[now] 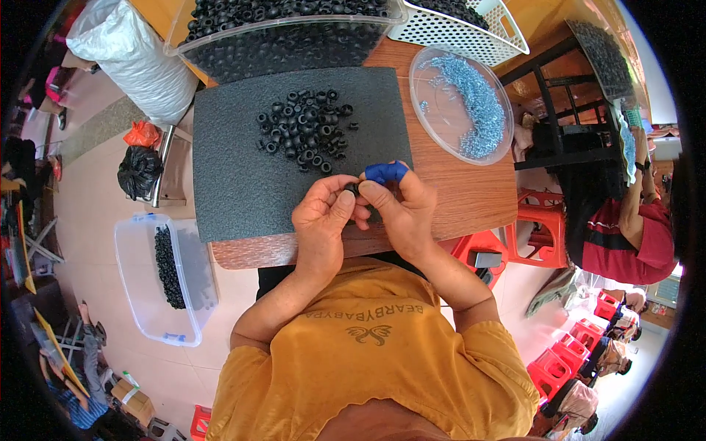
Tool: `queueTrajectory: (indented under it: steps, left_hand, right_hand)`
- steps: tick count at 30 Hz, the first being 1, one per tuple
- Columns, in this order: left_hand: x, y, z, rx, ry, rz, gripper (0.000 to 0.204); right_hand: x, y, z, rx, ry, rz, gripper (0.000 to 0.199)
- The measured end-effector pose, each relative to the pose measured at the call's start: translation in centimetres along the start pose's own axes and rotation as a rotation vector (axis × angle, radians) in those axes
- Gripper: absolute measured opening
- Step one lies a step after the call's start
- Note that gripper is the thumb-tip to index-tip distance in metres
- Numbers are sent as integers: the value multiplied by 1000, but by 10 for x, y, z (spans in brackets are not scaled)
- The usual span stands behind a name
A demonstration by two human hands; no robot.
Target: The person fits blue components into small black grommets by hand, scoops more grommets from a container onto the work surface, and inserts blue components into the grommets.
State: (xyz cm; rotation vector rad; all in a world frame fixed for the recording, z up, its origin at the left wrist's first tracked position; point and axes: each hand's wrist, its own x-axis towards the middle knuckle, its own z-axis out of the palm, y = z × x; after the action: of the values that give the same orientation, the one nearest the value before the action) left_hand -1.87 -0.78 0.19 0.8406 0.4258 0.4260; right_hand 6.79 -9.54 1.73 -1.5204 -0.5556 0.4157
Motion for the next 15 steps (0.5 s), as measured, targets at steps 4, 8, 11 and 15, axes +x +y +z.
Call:
queueTrajectory:
  steps: [4, 8, 11, 15]
  left_hand:
    - [2, 0, -1, 11, 14, 21, 22]
    - [2, -1, -3, 4, -2, 43, 22]
    - [2, 1, -2, 68, 5, 56, 21]
    - [1, -1, -1, 118, 1, 94, 20]
  right_hand:
    - [2, -2, 1, -301, -14, -275, 10]
    - [1, 2, -1, -234, -30, -171, 12]
    - [2, -5, 1, -200, -25, -138, 13]
    - [5, -5, -1, -419, -27, -411, 14]
